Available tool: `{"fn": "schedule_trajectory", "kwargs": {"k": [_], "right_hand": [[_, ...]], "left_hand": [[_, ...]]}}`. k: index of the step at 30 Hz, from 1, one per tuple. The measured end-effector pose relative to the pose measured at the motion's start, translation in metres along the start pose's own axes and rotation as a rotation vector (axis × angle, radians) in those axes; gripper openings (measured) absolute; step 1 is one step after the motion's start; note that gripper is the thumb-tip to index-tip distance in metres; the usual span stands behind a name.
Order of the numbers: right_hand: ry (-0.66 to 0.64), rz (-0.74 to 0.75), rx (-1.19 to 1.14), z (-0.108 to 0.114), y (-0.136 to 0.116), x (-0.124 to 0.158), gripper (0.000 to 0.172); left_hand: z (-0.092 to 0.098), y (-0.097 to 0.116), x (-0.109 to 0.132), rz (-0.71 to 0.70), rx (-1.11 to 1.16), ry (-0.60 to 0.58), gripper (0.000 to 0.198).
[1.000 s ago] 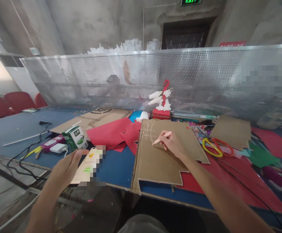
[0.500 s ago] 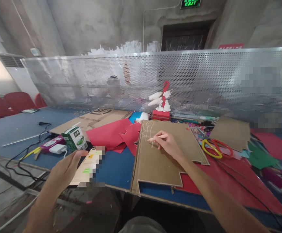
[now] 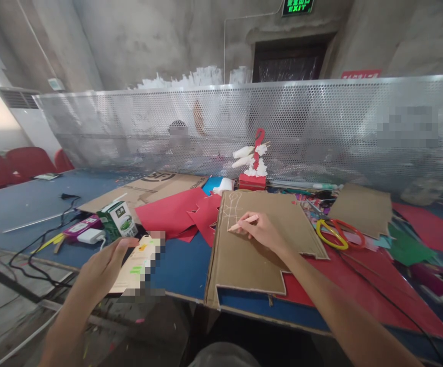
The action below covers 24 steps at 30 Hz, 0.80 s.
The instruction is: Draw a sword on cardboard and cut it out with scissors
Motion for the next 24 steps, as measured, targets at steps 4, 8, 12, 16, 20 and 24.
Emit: {"fn": "schedule_trajectory", "kwargs": {"k": [4,8,12,16,20,24], "right_hand": [[0.029,-0.003,-0.004,0.002,0.004,-0.001,0.022],[-0.01,-0.011,0.02,-0.001,0.002,0.0,0.017],[-0.008,-0.014,0.031,-0.001,-0.004,0.003,0.018],[-0.047,-0.006,0.013,-0.001,-0.007,0.004,0.018],[0.012,-0.035,-0.121,0.008,-0.007,0.002,0.023],[-0.03,-0.106,-0.113,0.011,-0.006,0.008,0.028]], "left_hand": [[0.0,-0.001,0.0,0.026,0.008,0.009,0.063],[-0.001,-0.002,0.0,0.045,0.01,-0.011,0.063],[-0.002,0.0,0.0,0.03,0.014,-0.021,0.063],[0.001,0.003,0.003,0.032,0.011,0.007,0.061],[0.002,0.006,0.002,-0.005,-0.008,0.012,0.06],[0.001,0.0,0.0,0.029,-0.047,-0.009,0.06]]}}
Point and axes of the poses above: each hand's wrist, its own x-axis away from the middle knuckle, its own z-axis out of the back of the hand, y = z × x, the point moved 7 cm from there along -x, towards the middle knuckle, and after that the axes turned 5 degrees about x, right-handed, at the moved point
